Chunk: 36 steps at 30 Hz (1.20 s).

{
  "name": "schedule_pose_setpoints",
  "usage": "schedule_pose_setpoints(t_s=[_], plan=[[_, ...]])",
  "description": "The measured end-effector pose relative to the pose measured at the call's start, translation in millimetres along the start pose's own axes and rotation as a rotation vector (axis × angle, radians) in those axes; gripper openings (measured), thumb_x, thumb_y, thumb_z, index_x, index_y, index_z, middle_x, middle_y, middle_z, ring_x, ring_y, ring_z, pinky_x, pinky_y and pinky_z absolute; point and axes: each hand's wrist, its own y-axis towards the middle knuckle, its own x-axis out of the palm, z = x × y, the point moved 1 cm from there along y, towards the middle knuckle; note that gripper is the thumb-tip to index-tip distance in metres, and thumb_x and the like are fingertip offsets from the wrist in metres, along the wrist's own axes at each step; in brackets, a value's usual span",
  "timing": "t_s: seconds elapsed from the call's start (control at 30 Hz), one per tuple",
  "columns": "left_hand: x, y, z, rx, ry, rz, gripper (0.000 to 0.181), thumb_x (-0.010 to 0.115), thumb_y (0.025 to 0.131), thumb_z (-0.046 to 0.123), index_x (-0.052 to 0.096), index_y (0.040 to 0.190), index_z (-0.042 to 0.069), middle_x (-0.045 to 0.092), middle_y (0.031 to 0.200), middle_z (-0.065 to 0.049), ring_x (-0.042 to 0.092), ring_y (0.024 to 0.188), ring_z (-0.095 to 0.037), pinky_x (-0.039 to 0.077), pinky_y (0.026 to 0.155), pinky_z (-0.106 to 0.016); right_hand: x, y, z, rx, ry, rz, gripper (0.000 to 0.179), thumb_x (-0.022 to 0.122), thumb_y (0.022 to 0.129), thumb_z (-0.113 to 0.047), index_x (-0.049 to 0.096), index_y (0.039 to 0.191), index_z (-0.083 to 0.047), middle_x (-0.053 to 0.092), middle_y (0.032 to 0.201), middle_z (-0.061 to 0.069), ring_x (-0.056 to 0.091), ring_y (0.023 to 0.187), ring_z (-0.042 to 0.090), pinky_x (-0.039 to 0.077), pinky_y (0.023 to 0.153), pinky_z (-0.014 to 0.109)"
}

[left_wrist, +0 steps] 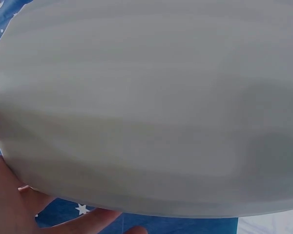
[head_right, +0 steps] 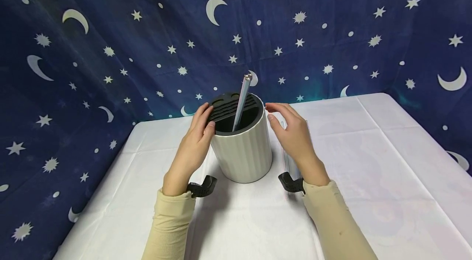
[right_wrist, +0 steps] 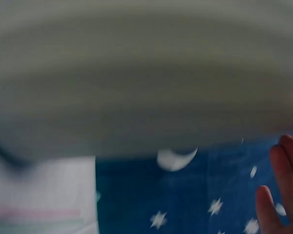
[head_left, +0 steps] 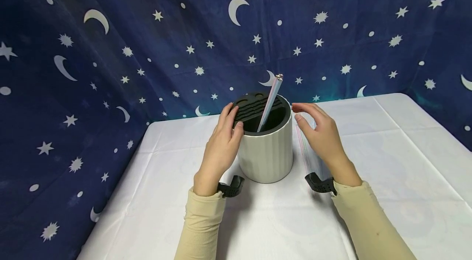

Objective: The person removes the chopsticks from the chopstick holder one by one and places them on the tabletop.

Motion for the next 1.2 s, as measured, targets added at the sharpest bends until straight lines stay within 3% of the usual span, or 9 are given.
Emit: schedule_pose_setpoints(t_s=[0.13, 0.27, 0.53, 0.7, 0.9, 1.07, 1.2], plan=[[-1.2, -0.3, -0.8, 0.003, 0.0, -0.003, 0.051, 0.024, 0.093, 0.047, 0.027, 0.141, 0.029, 0.007, 0.142, 0.027, 0.026, 0.128, -0.01, 0.032, 0.094, -0.046, 2.9, -1.2, -33.0, -0.076, 0.055, -0.02, 0.035, 0.053, 0.089, -0.009, 0.052, 0.124, -0.008, 0.05, 0.124, 0.003, 0.041, 0.119, 0.017, 0.029, 0.098, 0.041], [-2.6, -0.3, -1.7, 0.012, 0.01, -0.007, 0.053, 0.025, 0.092, 0.05, 0.028, 0.141, 0.028, 0.009, 0.143, 0.025, 0.026, 0.128, -0.01, 0.032, 0.095, -0.045, 3.8, -3.5, -60.1, -0.04, 0.147, -0.098, 0.041, 0.048, 0.091, -0.006, 0.043, 0.132, -0.003, 0.05, 0.126, 0.008, 0.034, 0.124, 0.016, 0.025, 0.1, 0.045], [-2.6, 0.2, -1.1, 0.027, 0.032, -0.003, 0.054, 0.023, 0.092, 0.05, 0.028, 0.141, 0.026, 0.01, 0.144, 0.022, 0.025, 0.128, -0.01, 0.032, 0.094, -0.045, 20.3, -2.6, -50.8, -0.009, 0.138, -0.173, 0.05, 0.047, 0.093, -0.022, 0.03, 0.14, -0.016, 0.045, 0.129, 0.001, 0.027, 0.126, 0.012, 0.024, 0.1, 0.045], [-2.3, 0.1, -0.2, 0.027, 0.044, 0.012, 0.055, 0.024, 0.092, 0.05, 0.03, 0.14, 0.025, 0.013, 0.144, 0.019, 0.027, 0.128, -0.011, 0.034, 0.093, -0.046, 24.6, -4.0, -52.4, 0.045, 0.166, -0.171, 0.046, 0.05, 0.092, -0.025, 0.041, 0.135, -0.014, 0.04, 0.127, 0.003, 0.034, 0.121, 0.016, 0.029, 0.095, 0.045], [-1.5, 0.6, 1.9, 0.034, 0.047, 0.015, 0.054, 0.023, 0.093, 0.049, 0.03, 0.14, 0.025, 0.014, 0.145, 0.016, 0.027, 0.128, -0.012, 0.035, 0.093, -0.046, 24.7, -5.1, -55.7, 0.071, 0.144, -0.115, 0.032, 0.054, 0.089, -0.031, 0.058, 0.119, -0.021, 0.046, 0.118, -0.003, 0.041, 0.111, 0.011, 0.035, 0.083, 0.039], [-1.3, 1.0, 0.8, 0.027, 0.037, 0.012, 0.052, 0.024, 0.093, 0.047, 0.03, 0.14, 0.025, 0.013, 0.144, 0.019, 0.028, 0.128, -0.012, 0.034, 0.094, -0.045, 21.5, -4.7, -57.3, 0.052, 0.113, -0.072, 0.024, 0.059, 0.086, -0.03, 0.067, 0.106, -0.019, 0.054, 0.109, -0.007, 0.047, 0.106, 0.008, 0.039, 0.081, 0.029], [-1.1, 1.2, 0.3, 0.017, 0.033, 0.01, 0.052, 0.024, 0.093, 0.046, 0.029, 0.14, 0.026, 0.011, 0.144, 0.022, 0.027, 0.128, -0.011, 0.033, 0.094, -0.044, 18.2, -3.0, -59.1, 0.0, 0.146, -0.008, 0.018, 0.063, 0.083, -0.022, 0.071, 0.099, -0.017, 0.062, 0.103, -0.007, 0.051, 0.106, 0.007, 0.041, 0.083, 0.021]])
